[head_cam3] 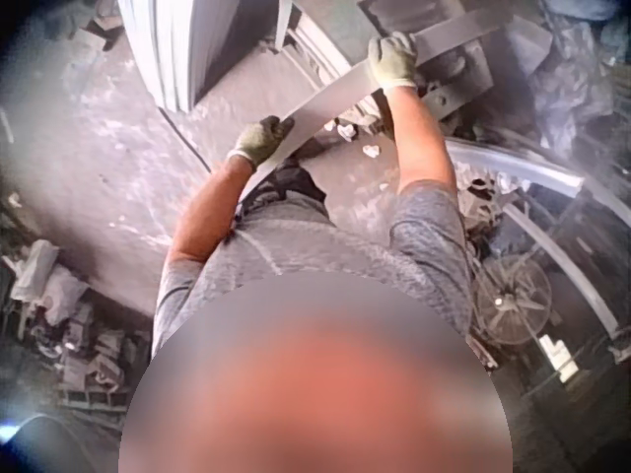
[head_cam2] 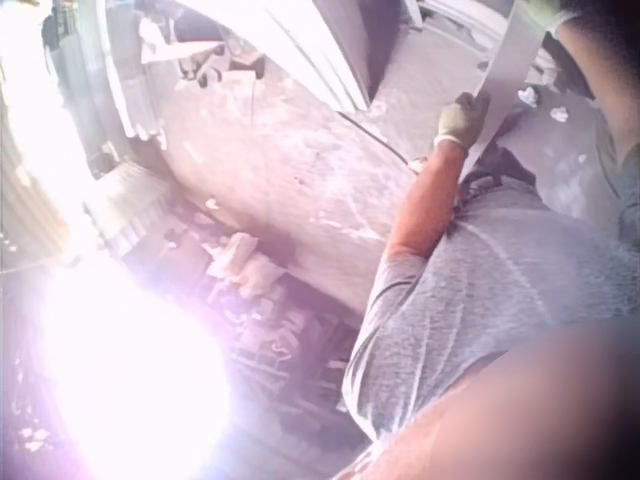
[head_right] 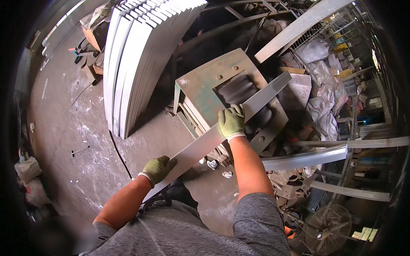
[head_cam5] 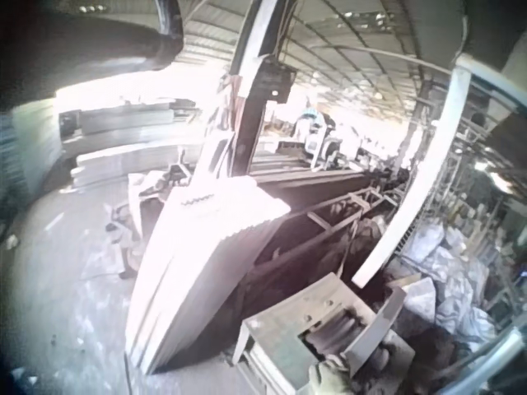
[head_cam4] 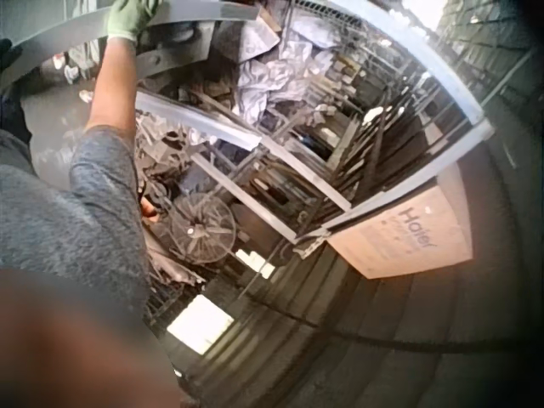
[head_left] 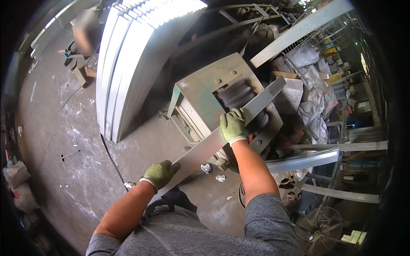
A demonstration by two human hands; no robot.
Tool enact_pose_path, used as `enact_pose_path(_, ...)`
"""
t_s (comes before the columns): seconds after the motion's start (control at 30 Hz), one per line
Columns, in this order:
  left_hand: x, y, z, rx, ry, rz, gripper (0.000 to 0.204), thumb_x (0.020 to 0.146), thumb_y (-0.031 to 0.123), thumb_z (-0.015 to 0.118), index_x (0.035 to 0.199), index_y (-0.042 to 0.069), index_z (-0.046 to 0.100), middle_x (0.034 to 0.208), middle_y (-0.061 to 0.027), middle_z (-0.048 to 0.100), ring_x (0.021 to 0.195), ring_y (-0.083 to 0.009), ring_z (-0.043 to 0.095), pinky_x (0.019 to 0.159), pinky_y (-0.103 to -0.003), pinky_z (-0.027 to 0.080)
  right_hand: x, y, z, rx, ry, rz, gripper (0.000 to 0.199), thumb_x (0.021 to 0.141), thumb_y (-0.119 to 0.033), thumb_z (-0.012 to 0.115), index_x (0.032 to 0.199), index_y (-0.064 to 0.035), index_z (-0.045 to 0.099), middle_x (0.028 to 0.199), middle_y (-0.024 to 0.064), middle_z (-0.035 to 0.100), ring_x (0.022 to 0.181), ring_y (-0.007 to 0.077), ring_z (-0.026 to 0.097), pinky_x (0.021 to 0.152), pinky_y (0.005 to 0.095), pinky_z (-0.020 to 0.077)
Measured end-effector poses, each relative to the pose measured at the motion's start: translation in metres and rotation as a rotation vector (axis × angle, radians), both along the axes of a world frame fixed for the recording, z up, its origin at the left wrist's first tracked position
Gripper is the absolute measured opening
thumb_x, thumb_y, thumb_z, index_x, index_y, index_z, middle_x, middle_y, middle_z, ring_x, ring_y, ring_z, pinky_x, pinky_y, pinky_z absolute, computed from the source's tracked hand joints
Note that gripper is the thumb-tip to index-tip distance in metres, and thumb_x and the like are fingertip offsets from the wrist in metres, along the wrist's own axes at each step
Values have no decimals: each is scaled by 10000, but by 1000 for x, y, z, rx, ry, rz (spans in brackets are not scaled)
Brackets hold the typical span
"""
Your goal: The person repeatedly picks up long, flat metal sheets and feeds them one by one into a roller machine. After each sheet passes through, the person stacks it with others nearby. The process is continuous and repetitive throughout the clip.
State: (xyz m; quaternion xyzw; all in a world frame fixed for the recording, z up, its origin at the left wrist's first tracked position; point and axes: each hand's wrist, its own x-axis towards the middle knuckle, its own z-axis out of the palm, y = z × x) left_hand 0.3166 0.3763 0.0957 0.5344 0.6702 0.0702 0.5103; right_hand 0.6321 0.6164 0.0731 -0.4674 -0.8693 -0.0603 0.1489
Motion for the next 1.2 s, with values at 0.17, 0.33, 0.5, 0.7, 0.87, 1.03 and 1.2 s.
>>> enact_pose_path(0.17, -39, -41, -26, 3, -6, 17, 598, 1112, 599, 528, 1134, 50, 764, 1088, -307, 758, 1094, -524, 700, 948, -568, 538, -41, -45, -8, -28, -8, -26, 278, 1020, -287, 573, 851, -103, 696, 972, 123, 746, 1187, 386, 632, 1199, 617, 370)
enact_pose_path(0.33, -88, -97, -46, 42, -49, 71, 595, 1119, 594, 530, 1164, 53, 771, 1083, -301, 763, 1090, -519, 709, 934, -570, 545, -89, -96, -14, -89, 5, -48, 314, 1016, -305, 573, 852, -87, 728, 980, 125, 750, 1174, 372, 614, 1221, 628, 328)
enact_pose_path(0.5, -121, -152, -60, 93, -85, 138, 611, 1124, 601, 525, 1166, 47, 780, 1056, -290, 763, 1043, -500, 730, 872, -543, 562, -124, -141, -20, -106, 38, -64, 346, 1023, -312, 588, 872, -59, 770, 992, 154, 755, 1202, 372, 606, 1245, 621, 311)
enact_pose_path(0.7, -177, -208, -67, -5, -49, 110, 545, 1144, 529, 532, 1178, 36, 763, 1155, -295, 749, 1129, -483, 713, 928, -524, 552, -176, -204, -31, -186, 9, -49, 358, 1010, -325, 584, 851, -57, 761, 1027, 146, 749, 1231, 385, 585, 1259, 635, 289)
enact_pose_path(0.87, -214, -276, -81, 24, 65, 178, 655, 1119, 630, 477, 970, 47, 734, 912, -299, 716, 937, -546, 689, 794, -579, 520, -219, -261, -35, -211, 89, -55, 371, 1025, -347, 580, 877, -63, 767, 1048, 138, 754, 1314, 397, 569, 1279, 649, 258)
enact_pose_path(1.03, -252, -340, -87, -8, 179, 257, 602, 1121, 570, 492, 969, 46, 748, 922, -295, 725, 935, -534, 705, 805, -583, 527, -264, -319, -46, -265, 182, -44, 311, 1012, -342, 608, 903, -84, 744, 1078, 122, 728, 1337, 412, 567, 1243, 652, 302)
enact_pose_path(1.2, -249, -325, -81, -83, 194, 259, 580, 1123, 547, 484, 985, 57, 760, 955, -289, 745, 980, -524, 720, 833, -570, 545, -262, -312, -50, -284, 217, -43, 306, 1013, -343, 621, 915, -86, 754, 1104, 119, 730, 1368, 424, 553, 1259, 677, 281)
